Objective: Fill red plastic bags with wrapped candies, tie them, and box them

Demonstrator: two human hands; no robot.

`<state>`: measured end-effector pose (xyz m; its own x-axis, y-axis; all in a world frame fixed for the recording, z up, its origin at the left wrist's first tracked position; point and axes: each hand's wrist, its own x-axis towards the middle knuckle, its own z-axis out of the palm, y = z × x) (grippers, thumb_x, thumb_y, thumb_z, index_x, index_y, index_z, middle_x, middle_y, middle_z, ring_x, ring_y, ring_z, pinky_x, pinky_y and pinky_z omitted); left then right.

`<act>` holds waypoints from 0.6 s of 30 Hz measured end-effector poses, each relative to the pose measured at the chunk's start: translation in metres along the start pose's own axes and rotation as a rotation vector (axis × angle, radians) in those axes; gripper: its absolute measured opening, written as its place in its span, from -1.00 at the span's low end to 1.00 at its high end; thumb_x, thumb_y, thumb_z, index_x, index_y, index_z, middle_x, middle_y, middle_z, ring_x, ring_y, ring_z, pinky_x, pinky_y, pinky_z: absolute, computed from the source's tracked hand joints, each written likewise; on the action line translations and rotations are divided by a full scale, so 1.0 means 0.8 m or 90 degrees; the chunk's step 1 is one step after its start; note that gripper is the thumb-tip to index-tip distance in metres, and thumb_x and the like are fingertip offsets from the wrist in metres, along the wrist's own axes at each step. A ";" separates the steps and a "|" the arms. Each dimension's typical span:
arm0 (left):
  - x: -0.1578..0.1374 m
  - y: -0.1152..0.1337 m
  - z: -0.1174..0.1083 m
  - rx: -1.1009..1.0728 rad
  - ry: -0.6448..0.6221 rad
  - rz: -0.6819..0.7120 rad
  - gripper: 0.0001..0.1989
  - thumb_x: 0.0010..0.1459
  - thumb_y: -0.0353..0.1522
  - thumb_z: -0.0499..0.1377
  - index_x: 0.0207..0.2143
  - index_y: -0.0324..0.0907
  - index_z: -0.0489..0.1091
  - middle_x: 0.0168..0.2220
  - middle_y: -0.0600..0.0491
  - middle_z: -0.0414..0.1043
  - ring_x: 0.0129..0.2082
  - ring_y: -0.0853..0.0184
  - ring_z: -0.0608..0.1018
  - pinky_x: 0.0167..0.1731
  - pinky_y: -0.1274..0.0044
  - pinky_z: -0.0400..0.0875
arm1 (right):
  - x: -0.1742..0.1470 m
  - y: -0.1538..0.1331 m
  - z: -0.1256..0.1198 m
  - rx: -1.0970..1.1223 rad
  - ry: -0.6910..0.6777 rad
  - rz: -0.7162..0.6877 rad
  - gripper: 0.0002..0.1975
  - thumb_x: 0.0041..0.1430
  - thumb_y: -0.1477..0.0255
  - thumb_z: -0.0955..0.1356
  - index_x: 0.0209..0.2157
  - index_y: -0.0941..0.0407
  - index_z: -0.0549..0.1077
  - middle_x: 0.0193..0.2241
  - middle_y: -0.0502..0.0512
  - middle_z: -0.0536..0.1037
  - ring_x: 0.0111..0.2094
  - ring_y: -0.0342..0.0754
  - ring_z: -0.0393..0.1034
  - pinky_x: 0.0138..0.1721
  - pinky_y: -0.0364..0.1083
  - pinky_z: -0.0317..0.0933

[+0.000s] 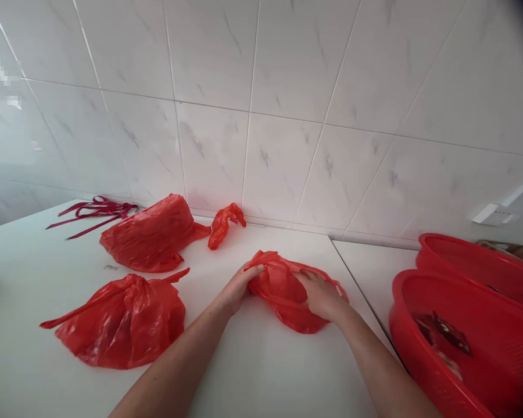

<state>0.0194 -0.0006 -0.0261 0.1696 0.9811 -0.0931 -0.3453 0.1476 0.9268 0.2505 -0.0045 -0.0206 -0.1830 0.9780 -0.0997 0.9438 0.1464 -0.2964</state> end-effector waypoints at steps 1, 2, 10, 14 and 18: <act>-0.001 0.003 0.001 -0.017 -0.021 -0.016 -0.62 0.02 -0.18 0.19 -0.15 -0.20 0.46 -0.24 -0.09 0.53 -0.29 0.18 0.55 -0.36 0.45 0.43 | 0.002 -0.001 0.000 0.010 0.004 -0.006 -0.21 -0.07 0.62 0.32 0.23 -0.08 0.15 0.26 0.06 0.10 0.24 0.19 -0.03 0.07 0.14 0.11; -0.001 0.005 0.002 -0.035 -0.035 -0.032 -0.61 0.06 -0.15 0.16 -0.12 -0.19 0.46 -0.21 -0.09 0.53 -0.26 0.17 0.56 -0.36 0.46 0.44 | 0.002 -0.003 -0.001 0.022 0.011 -0.010 -0.21 -0.07 0.58 0.34 0.24 -0.05 0.15 0.25 0.09 0.13 0.23 0.19 -0.01 0.09 0.14 0.09; 0.012 -0.004 -0.006 -0.084 0.017 -0.090 -0.64 0.05 -0.24 0.24 -0.10 -0.16 0.44 -0.17 -0.02 0.53 -0.21 0.20 0.55 -0.32 0.49 0.52 | -0.064 -0.040 -0.057 0.089 0.239 -0.089 -0.69 0.24 0.36 0.25 0.01 -0.03 0.39 0.06 -0.05 0.40 0.06 -0.18 0.26 0.08 -0.17 0.12; 0.014 -0.004 -0.008 -0.078 0.027 -0.096 -0.70 0.06 -0.27 0.24 -0.13 -0.15 0.46 -0.19 0.00 0.53 -0.22 0.24 0.55 -0.34 0.51 0.55 | -0.143 -0.001 -0.115 0.139 0.423 -0.074 -0.76 0.18 0.36 0.29 -0.10 -0.01 0.45 -0.11 0.03 0.49 -0.09 -0.08 0.37 -0.08 -0.10 0.25; 0.012 -0.003 -0.009 -0.072 0.035 -0.099 -0.74 0.09 -0.27 0.23 -0.15 -0.14 0.47 -0.19 0.01 0.52 -0.24 0.29 0.55 -0.31 0.54 0.55 | -0.213 0.091 -0.140 0.161 0.363 0.041 -0.82 0.09 0.37 0.33 -0.24 0.02 0.51 -0.37 0.03 0.52 -0.32 -0.07 0.41 -0.31 -0.11 0.28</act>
<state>0.0152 0.0098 -0.0321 0.1789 0.9502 -0.2551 -0.4209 0.3083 0.8531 0.3809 -0.1442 0.0811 0.1131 0.9190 0.3776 0.8410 0.1138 -0.5289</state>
